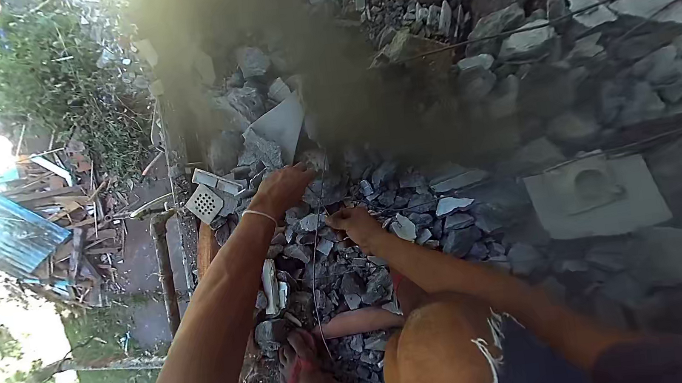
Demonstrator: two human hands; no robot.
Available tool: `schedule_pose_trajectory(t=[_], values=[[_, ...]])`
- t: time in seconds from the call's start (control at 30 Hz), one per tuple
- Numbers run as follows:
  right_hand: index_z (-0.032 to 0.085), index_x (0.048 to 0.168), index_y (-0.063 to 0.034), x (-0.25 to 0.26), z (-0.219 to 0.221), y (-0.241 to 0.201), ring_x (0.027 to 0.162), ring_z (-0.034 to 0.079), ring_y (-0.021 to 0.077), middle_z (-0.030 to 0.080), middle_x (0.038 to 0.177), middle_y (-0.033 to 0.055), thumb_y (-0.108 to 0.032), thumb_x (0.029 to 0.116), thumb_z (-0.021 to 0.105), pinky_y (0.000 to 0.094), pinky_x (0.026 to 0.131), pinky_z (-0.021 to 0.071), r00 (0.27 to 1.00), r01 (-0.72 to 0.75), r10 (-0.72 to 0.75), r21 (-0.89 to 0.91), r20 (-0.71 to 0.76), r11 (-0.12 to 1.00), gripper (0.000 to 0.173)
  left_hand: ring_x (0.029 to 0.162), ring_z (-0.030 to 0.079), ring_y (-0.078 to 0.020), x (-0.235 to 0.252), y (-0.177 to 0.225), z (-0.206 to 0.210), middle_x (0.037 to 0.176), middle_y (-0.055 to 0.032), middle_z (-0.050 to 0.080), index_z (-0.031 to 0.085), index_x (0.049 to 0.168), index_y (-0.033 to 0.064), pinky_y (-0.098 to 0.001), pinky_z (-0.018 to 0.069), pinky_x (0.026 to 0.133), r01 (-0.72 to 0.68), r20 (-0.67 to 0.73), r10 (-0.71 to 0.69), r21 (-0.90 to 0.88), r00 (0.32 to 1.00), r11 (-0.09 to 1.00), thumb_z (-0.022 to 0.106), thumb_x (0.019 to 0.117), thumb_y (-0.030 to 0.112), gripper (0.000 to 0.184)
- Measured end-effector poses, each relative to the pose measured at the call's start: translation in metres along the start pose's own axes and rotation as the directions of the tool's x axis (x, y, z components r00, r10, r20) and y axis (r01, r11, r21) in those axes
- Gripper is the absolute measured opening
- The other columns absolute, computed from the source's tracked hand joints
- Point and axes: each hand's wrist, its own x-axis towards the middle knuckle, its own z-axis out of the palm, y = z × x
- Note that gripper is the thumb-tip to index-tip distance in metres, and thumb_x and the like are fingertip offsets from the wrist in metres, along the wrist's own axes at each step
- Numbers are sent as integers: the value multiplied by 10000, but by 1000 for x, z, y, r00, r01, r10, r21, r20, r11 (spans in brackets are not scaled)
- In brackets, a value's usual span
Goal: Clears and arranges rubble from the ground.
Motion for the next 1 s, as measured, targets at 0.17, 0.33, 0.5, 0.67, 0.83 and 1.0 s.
schedule_pose_trajectory(t=[0.17, 0.33, 0.5, 0.67, 0.83, 1.0], values=[[677, 1147, -48, 0, -9, -1, 624, 610, 113, 692, 893, 61, -265, 996, 706, 245, 532, 507, 998, -17, 12, 84, 54, 996, 266, 1164, 643, -376, 12, 9, -15, 1259, -143, 641, 654, 1311, 170, -561, 555, 930, -93, 92, 85, 86, 992, 992, 565, 1008, 18, 350], [679, 1121, -46, 5, -12, -5, 595, 607, 107, 709, 875, 59, -289, 1011, 685, 237, 517, 500, 997, -36, 27, 127, 75, 991, 266, 1191, 639, -345, 26, 14, -9, 1264, -112, 654, 683, 1264, 174, -529, 548, 963, -185, 129, 166, 153, 978, 971, 525, 1035, 29, 314], [676, 1127, -49, 7, -13, -5, 592, 607, 106, 708, 875, 55, -309, 1030, 654, 231, 513, 497, 996, -47, 38, 106, 84, 993, 279, 1138, 659, -338, 31, 22, -15, 1236, -103, 657, 682, 1185, 135, -530, 562, 904, -200, 207, 153, 228, 966, 953, 512, 1035, 43, 245], [673, 1156, -62, 11, -11, -4, 594, 601, 99, 708, 883, 43, -351, 1046, 620, 231, 511, 487, 994, -54, 46, 75, 103, 996, 313, 1101, 670, -353, 17, 15, -3, 1232, -117, 652, 641, 1219, 117, -541, 574, 820, -113, 139, 84, 216, 987, 970, 450, 1077, 89, 240], [674, 1166, -75, 11, -10, -1, 607, 602, 105, 715, 917, 43, -371, 1061, 587, 235, 520, 483, 991, -62, 56, 44, 118, 997, 326, 936, 697, -337, -8, -5, 47, 1082, -130, 656, 660, 1105, 83, -503, 602, 747, -77, -160, 102, 150, 982, 986, 616, 987, 42, 132], [667, 1160, -58, 15, -9, -4, 575, 589, 101, 707, 888, 57, -283, 1059, 604, 227, 497, 477, 994, -35, 29, 58, 104, 998, 256, 922, 715, -380, -25, 24, 109, 1136, -199, 668, 648, 1186, 24, -535, 601, 764, 265, -327, -331, -229, 885, 937, 486, 1094, 207, 261]])
